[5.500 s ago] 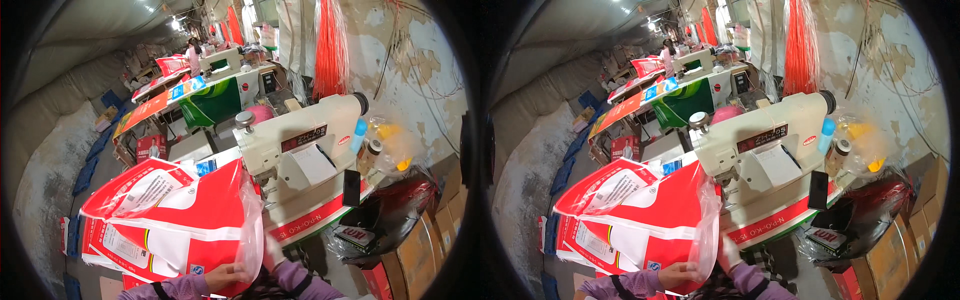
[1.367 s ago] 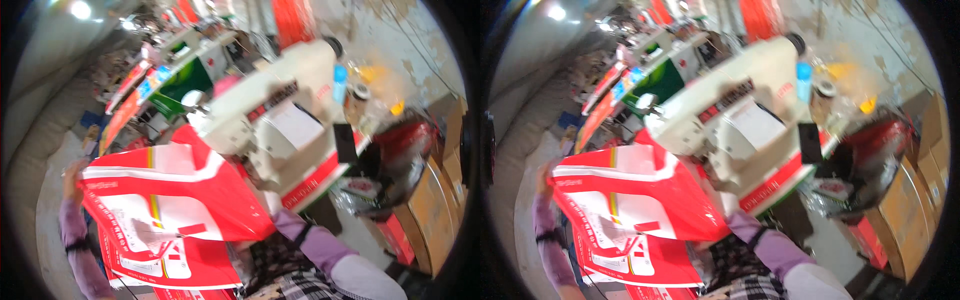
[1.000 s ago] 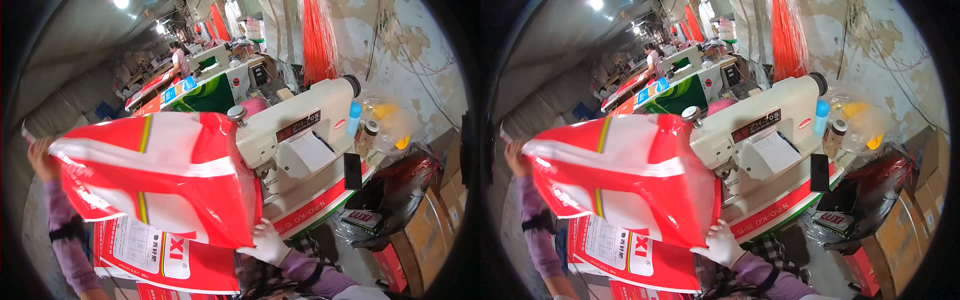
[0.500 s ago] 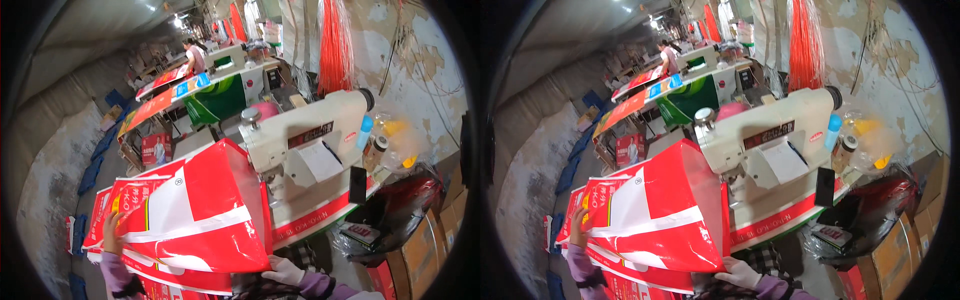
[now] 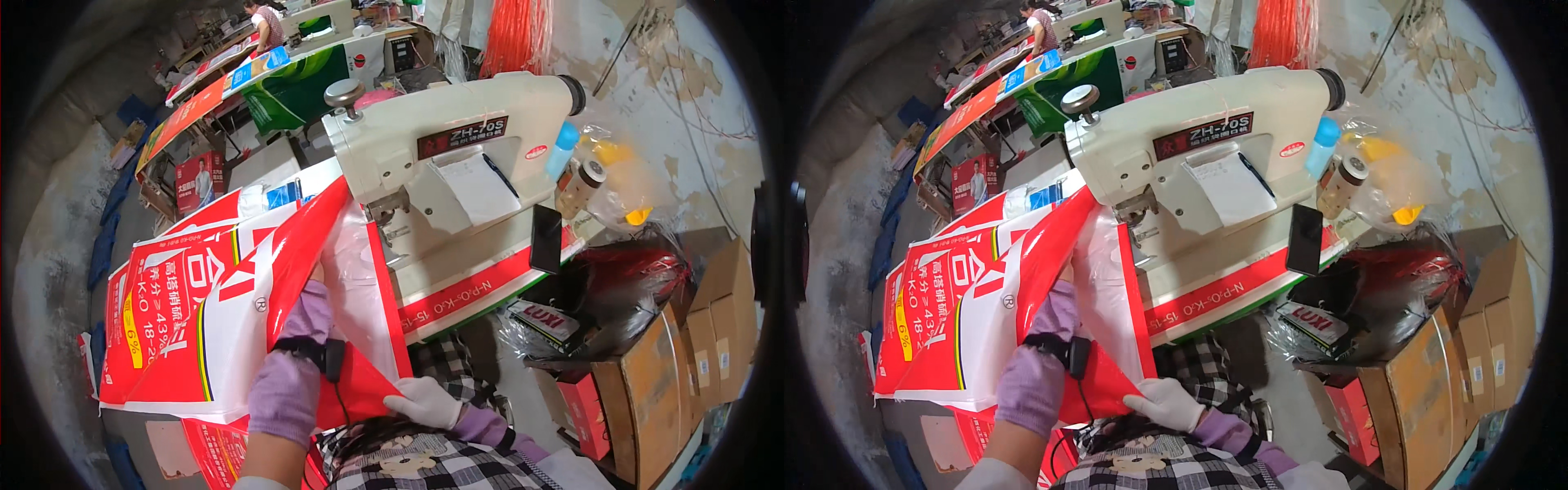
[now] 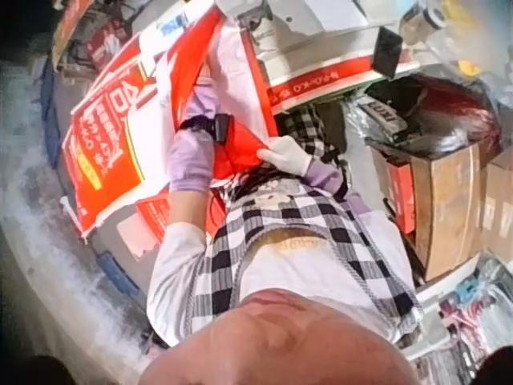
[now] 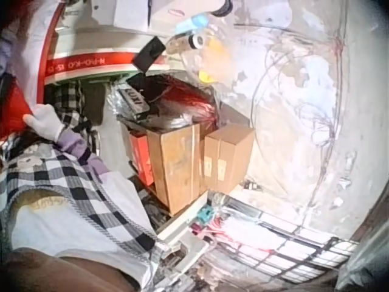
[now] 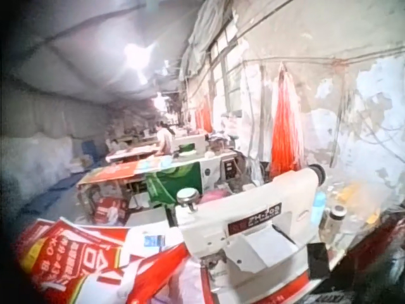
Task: Using an industrial sewing machine to stitch together large printed fertilizer bags.
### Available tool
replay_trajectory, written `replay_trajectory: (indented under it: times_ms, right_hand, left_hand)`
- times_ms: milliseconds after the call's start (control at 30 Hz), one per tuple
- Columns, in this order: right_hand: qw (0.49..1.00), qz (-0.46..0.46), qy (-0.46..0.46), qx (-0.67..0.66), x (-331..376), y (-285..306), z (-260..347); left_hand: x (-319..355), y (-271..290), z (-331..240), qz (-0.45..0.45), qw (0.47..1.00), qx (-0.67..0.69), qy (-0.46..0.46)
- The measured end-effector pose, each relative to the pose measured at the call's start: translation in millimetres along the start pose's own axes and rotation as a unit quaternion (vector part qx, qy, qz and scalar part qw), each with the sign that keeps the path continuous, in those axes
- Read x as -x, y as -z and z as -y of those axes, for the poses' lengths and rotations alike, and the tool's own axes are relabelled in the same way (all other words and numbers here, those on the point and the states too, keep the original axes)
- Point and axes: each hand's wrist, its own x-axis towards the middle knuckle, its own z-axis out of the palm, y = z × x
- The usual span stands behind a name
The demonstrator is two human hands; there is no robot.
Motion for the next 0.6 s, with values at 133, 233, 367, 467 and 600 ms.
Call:
replay_trajectory:
  times_ms: [133, 233, 367, 467, 600]
  right_hand:
    - [0.996, -0.037, 0.074, 0.032, 7, 13, 30]
    - [0.991, 0.021, 0.088, 0.101, -4, 11, 53]
    - [0.991, 0.009, 0.089, 0.100, -6, 7, 60]
    - [0.990, -0.011, 0.105, 0.091, -4, 4, 52]
    - [0.990, -0.010, 0.074, 0.119, 2, 14, 57]
  left_hand:
    - [-84, 83, -108, 0.336, 0.918, 0.198, -0.079]
    - [-102, 112, -103, 0.336, 0.924, 0.184, -0.009]
    - [-100, 110, -108, 0.286, 0.938, 0.185, 0.067]
    - [-75, 94, -133, 0.346, 0.830, 0.274, 0.342]
    - [-67, 117, -141, 0.442, 0.707, 0.442, 0.330]
